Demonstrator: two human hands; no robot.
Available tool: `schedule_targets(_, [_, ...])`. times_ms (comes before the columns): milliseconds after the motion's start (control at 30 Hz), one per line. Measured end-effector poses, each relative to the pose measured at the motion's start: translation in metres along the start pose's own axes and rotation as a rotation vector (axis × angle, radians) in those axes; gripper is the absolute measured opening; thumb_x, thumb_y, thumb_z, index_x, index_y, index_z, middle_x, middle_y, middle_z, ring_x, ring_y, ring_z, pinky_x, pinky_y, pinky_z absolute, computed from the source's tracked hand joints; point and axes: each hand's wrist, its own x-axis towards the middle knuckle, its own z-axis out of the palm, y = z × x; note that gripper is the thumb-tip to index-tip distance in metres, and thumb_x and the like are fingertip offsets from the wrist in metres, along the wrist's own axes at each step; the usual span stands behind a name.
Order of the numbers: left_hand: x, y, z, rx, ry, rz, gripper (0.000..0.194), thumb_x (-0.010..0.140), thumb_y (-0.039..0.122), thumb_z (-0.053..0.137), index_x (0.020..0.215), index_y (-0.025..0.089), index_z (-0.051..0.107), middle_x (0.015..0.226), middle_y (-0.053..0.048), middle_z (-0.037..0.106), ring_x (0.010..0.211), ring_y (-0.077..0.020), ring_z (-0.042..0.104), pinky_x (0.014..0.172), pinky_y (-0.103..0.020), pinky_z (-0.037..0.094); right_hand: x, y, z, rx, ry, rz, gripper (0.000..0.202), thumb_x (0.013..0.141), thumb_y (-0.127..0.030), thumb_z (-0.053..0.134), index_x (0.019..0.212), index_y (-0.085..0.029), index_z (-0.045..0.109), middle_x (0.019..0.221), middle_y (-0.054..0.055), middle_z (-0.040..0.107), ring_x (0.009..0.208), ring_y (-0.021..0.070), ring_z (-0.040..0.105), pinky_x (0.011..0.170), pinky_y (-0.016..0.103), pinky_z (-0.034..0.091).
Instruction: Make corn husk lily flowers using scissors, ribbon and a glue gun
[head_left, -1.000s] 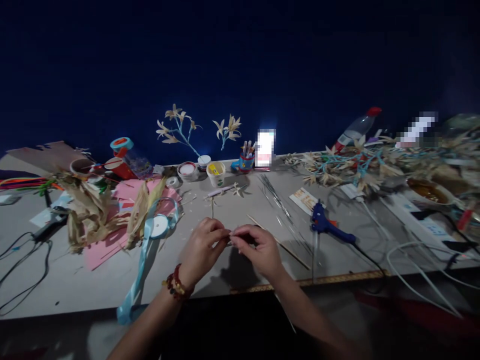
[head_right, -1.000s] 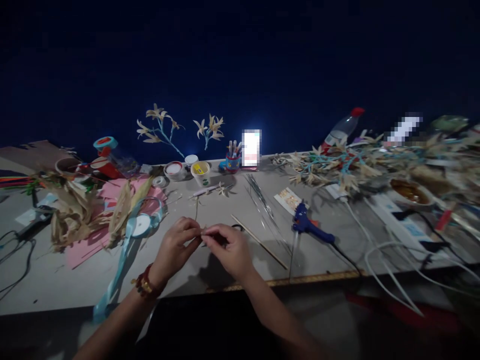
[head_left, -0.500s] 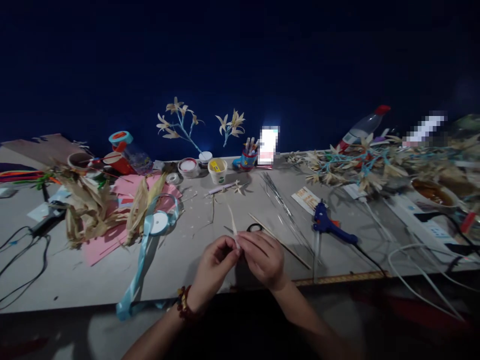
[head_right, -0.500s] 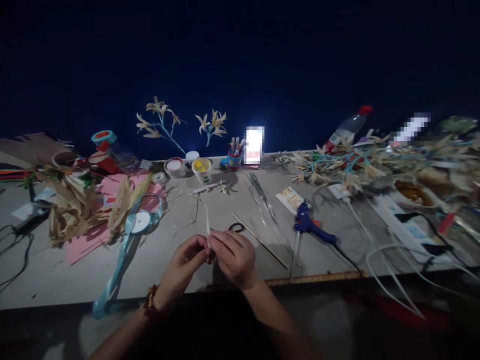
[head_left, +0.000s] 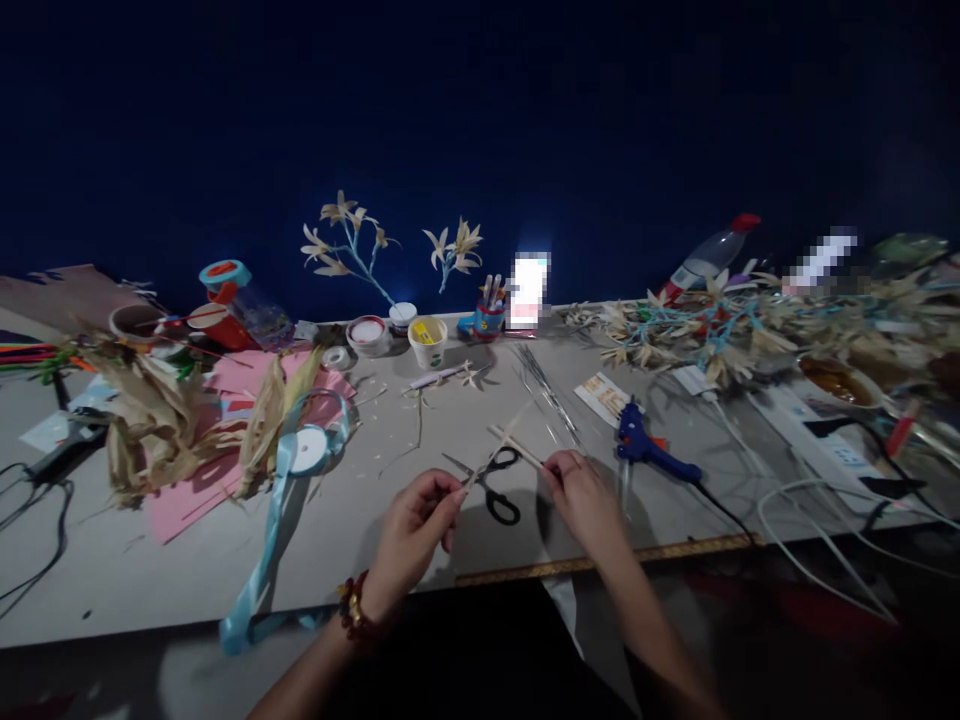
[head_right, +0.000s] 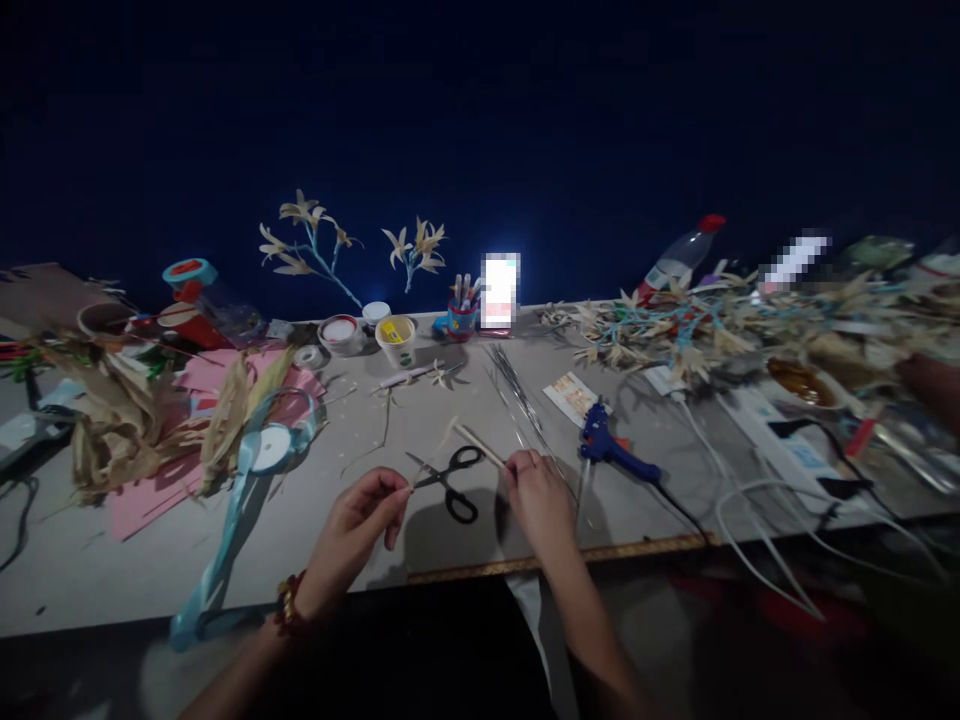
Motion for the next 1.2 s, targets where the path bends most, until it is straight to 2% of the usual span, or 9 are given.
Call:
schedule_targets(100, [0.002,0.000,0.003,0.023,0.003,-0.020,0.028,0.086,0.043,0.064,0.082,0.016,0.057,0.058,0.006,0.049,0.044,-0.0050,0.042,0.041,-0.016,0.034,-0.003,-0.006,-0.006,0.217,0.070,0.102,0.019,0.095,-0.031,0.041,0.093,-0.019,0.055,0.086,0.011,0.065,0.080,0.0267,0.062,0.071,0.037,0.046])
schedule_targets(167, [0.003,0.001,0.005,0.042,-0.011,-0.022,0.028,0.087,0.043,0.064,0.083,0.016,0.058,0.057,0.006,0.048,0.044,-0.0051,0.041,0.041,-0.016,0.033,-0.008,-0.019,-0.012,0.441,0.062,0.122,0.020,0.097,-0.036,0.041,0.098,-0.021,0.053,0.086,0.008,0.065,0.079,0.0239,0.063,0.070,0.034,0.047])
schedule_targets(300, [0.003,0.006,0.008,0.120,-0.065,0.026,0.023,0.088,0.038,0.062,0.083,0.016,0.060,0.061,0.005,0.049,0.048,-0.0055,0.040,0.044,-0.016,0.032,-0.016,-0.063,-0.019,0.899,-0.154,0.026,0.021,0.096,-0.042,0.050,0.100,-0.022,0.057,0.088,0.003,0.064,0.078,0.0169,0.062,0.070,0.027,0.049])
schedule_targets(400, [0.001,0.008,0.008,0.187,-0.094,0.078,0.020,0.088,0.035,0.063,0.084,0.016,0.063,0.070,0.001,0.057,0.055,-0.0067,0.045,0.047,-0.016,0.035,-0.016,-0.087,-0.015,1.055,-0.190,0.028,0.026,0.096,-0.045,0.051,0.086,-0.021,0.058,0.075,-0.001,0.058,0.062,0.0120,0.054,0.059,0.023,0.044])
schedule_targets(500, [-0.002,0.007,0.005,0.195,-0.090,0.083,0.018,0.088,0.033,0.063,0.087,0.015,0.065,0.076,-0.002,0.061,0.062,-0.0095,0.051,0.052,-0.017,0.040,-0.015,-0.095,-0.010,1.135,-0.183,0.087,0.030,0.096,-0.045,0.052,0.078,-0.021,0.054,0.062,-0.005,0.052,0.051,0.0094,0.045,0.050,0.021,0.038])
schedule_targets(700, [-0.005,0.006,0.000,0.088,-0.029,0.065,0.020,0.087,0.034,0.063,0.084,0.015,0.063,0.070,-0.001,0.059,0.059,-0.0095,0.052,0.054,-0.020,0.044,-0.011,-0.099,-0.017,1.229,-0.208,0.112,0.031,0.095,-0.048,0.053,0.079,-0.021,0.053,0.063,-0.005,0.055,0.048,0.0085,0.044,0.047,0.021,0.035])
schedule_targets(833, [-0.004,0.011,0.000,0.105,-0.034,0.091,0.020,0.087,0.035,0.062,0.084,0.015,0.063,0.070,-0.001,0.059,0.059,-0.0099,0.051,0.054,-0.020,0.044,-0.012,-0.102,-0.022,1.129,-0.263,0.037,0.028,0.096,-0.046,0.052,0.086,-0.021,0.059,0.067,-0.003,0.057,0.052,0.0096,0.046,0.051,0.021,0.037])
schedule_targets(1000, [-0.005,0.012,0.000,0.203,-0.029,0.118,0.020,0.088,0.034,0.062,0.083,0.016,0.064,0.072,-0.002,0.061,0.063,-0.0114,0.053,0.056,-0.020,0.044,-0.015,-0.102,-0.020,1.012,-0.197,-0.015,0.028,0.097,-0.043,0.051,0.083,-0.021,0.060,0.070,-0.001,0.059,0.063,0.0131,0.053,0.062,0.024,0.042])
schedule_targets(1200, [-0.007,0.012,-0.001,0.189,0.012,0.116,0.019,0.088,0.033,0.062,0.080,0.015,0.064,0.069,-0.001,0.061,0.059,-0.0103,0.053,0.056,-0.020,0.044,-0.016,-0.104,-0.018,1.085,-0.240,0.033,0.029,0.097,-0.045,0.051,0.082,-0.021,0.057,0.062,-0.004,0.053,0.053,0.0111,0.047,0.052,0.022,0.036])
